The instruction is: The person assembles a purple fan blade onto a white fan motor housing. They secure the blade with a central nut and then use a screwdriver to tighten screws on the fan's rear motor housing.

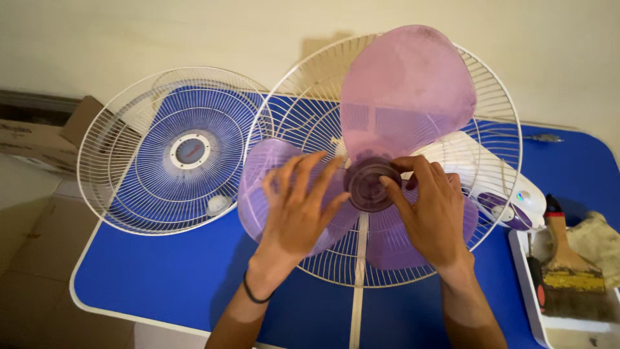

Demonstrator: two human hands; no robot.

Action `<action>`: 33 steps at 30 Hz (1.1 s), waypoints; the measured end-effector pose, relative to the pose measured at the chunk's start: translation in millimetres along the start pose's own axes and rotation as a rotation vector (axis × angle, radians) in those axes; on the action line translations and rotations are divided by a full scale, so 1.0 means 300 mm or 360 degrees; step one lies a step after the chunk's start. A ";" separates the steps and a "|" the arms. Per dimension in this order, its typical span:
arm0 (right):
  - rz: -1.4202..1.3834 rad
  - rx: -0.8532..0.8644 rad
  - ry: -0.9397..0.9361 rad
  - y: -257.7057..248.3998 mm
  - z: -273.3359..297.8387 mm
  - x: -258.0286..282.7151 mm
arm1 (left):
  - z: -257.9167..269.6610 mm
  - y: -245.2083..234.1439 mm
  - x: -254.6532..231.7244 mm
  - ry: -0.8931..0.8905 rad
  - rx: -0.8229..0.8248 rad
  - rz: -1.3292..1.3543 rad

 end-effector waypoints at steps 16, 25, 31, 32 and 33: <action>-0.0109 0.0068 -0.0255 0.136 -0.117 0.183 | 0.396 -0.098 0.531 -0.1229 -0.0455 0.1471; -0.0084 0.0076 -0.0495 0.270 -0.158 0.369 | 0.649 -0.110 0.663 -0.1567 -0.1081 0.1746; -0.0253 0.0034 -0.0450 0.266 -0.134 0.382 | 0.796 -0.232 0.734 -0.1652 -0.1336 0.1631; -0.0282 0.0041 -0.0413 0.278 -0.120 0.373 | 0.826 -0.249 0.740 -0.1687 -0.1388 0.1635; -0.0310 0.0049 -0.0376 0.290 -0.105 0.358 | 0.852 -0.261 0.748 -0.1722 -0.1441 0.1638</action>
Point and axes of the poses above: each hand's wrist, its own z-axis away from the middle knuckle, its own y-axis out of the palm, x = y × z, the point moved 9 cm from there along -z, towards the middle knuckle, and after that the axes turned 4 degrees about -z, right-handed, at the moved point
